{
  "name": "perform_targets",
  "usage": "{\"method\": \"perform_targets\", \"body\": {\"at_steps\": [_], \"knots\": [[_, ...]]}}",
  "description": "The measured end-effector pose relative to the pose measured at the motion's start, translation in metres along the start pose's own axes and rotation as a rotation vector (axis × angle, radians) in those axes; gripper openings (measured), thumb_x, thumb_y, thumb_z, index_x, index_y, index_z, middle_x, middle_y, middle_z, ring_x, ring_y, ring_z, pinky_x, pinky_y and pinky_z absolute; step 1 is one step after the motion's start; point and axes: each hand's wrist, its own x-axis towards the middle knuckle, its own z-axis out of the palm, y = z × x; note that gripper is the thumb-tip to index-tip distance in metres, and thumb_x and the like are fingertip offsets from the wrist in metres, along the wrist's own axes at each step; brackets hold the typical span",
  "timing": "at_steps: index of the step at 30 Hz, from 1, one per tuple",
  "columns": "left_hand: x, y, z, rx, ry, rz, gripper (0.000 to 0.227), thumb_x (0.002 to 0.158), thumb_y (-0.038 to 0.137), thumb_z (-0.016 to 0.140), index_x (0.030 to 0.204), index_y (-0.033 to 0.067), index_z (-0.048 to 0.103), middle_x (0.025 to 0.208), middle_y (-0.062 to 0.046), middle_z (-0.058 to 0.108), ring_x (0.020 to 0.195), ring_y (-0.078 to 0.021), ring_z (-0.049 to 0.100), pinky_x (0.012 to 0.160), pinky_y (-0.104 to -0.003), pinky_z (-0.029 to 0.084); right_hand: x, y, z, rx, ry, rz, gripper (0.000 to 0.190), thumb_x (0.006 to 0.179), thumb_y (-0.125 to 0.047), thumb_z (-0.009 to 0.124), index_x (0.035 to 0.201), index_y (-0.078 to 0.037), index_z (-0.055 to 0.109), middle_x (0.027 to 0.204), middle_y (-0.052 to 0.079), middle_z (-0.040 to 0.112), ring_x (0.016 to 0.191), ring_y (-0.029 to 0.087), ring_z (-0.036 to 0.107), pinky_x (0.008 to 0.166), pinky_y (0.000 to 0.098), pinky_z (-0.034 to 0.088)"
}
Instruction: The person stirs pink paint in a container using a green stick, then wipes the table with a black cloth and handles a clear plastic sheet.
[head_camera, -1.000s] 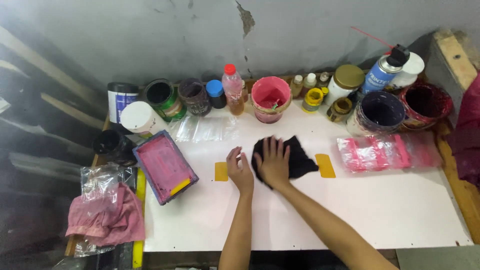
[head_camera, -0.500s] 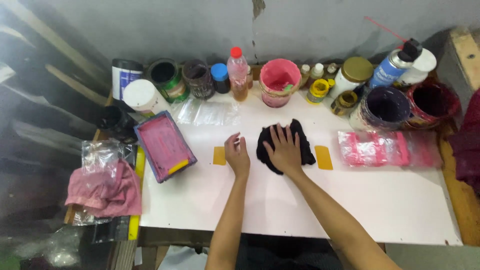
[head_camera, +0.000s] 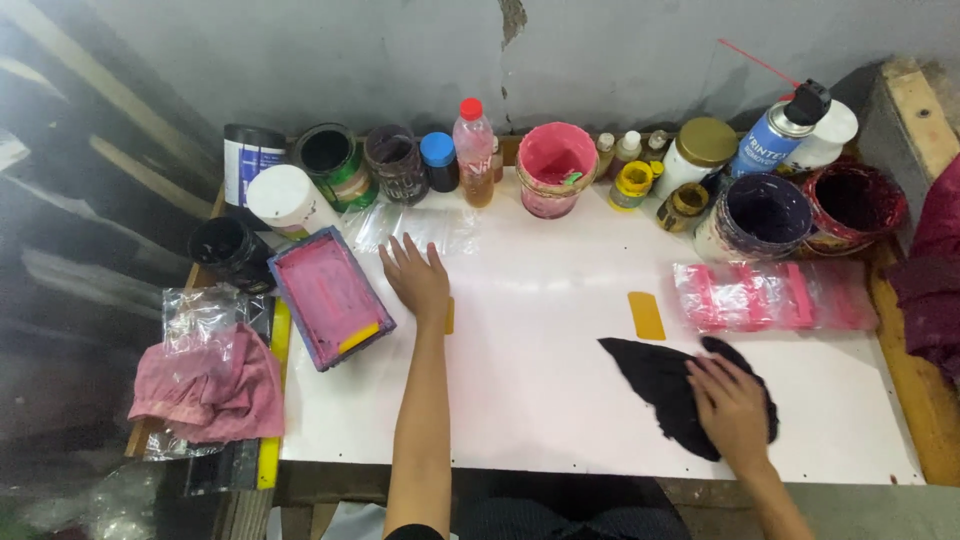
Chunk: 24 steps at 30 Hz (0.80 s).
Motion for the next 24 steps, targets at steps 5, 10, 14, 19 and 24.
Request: {"method": "perform_targets", "body": {"at_steps": [5,10,14,19,24], "knots": [[-0.01,0.009,-0.007,-0.057,0.089,0.172,0.045,0.105,0.036,0.053,0.124,-0.002,0.068,0.126,-0.016,0.067,0.138,-0.0361,0.045,0.107,-0.051,0.04,0.039,-0.042,-0.008,-0.174,0.223,0.07,0.008,0.093,-0.018,0.083,0.1,-0.015,0.08,0.112,-0.001,0.077,0.104,0.02,0.065,0.098,0.0328,0.042],[-0.015,-0.001,0.01,-0.065,0.043,0.306,0.03,0.099,0.033,0.068,0.113,0.0087,0.076,0.113,-0.009,0.074,0.125,-0.0303,0.061,0.1,-0.046,0.049,0.113,-0.104,0.065,0.219,0.239,0.027,0.011,0.081,-0.021,0.085,0.082,-0.018,0.074,0.103,-0.008,0.075,0.097,0.019,0.069,0.092,0.0351,0.052],[-0.012,-0.01,0.018,-0.119,0.134,0.297,0.012,0.091,0.023,0.075,0.098,0.0137,0.077,0.099,-0.002,0.074,0.112,-0.0249,0.065,0.091,-0.039,0.053,0.185,-0.152,0.129,0.455,0.221,-0.068,0.015,0.086,-0.015,0.081,0.1,-0.016,0.076,0.1,-0.002,0.073,0.099,0.021,0.069,0.091,0.0377,0.052],[-0.01,-0.005,0.004,-0.265,0.173,0.201,0.007,0.09,0.017,0.08,0.085,0.0153,0.074,0.086,0.004,0.071,0.098,-0.0211,0.067,0.082,-0.035,0.055,0.239,-0.182,0.217,0.533,-0.017,0.035,0.011,0.096,-0.022,0.072,0.102,-0.014,0.076,0.1,0.005,0.074,0.104,0.028,0.068,0.09,0.0413,0.051],[-0.006,-0.008,0.002,-0.435,0.224,0.205,0.01,0.09,0.009,0.076,0.096,0.0143,0.071,0.09,0.001,0.071,0.094,-0.0224,0.068,0.089,-0.037,0.054,0.27,-0.215,0.247,0.642,-0.142,0.192,0.027,0.101,-0.035,0.068,0.112,-0.012,0.076,0.105,0.01,0.074,0.105,0.031,0.068,0.093,0.0423,0.052]]}}
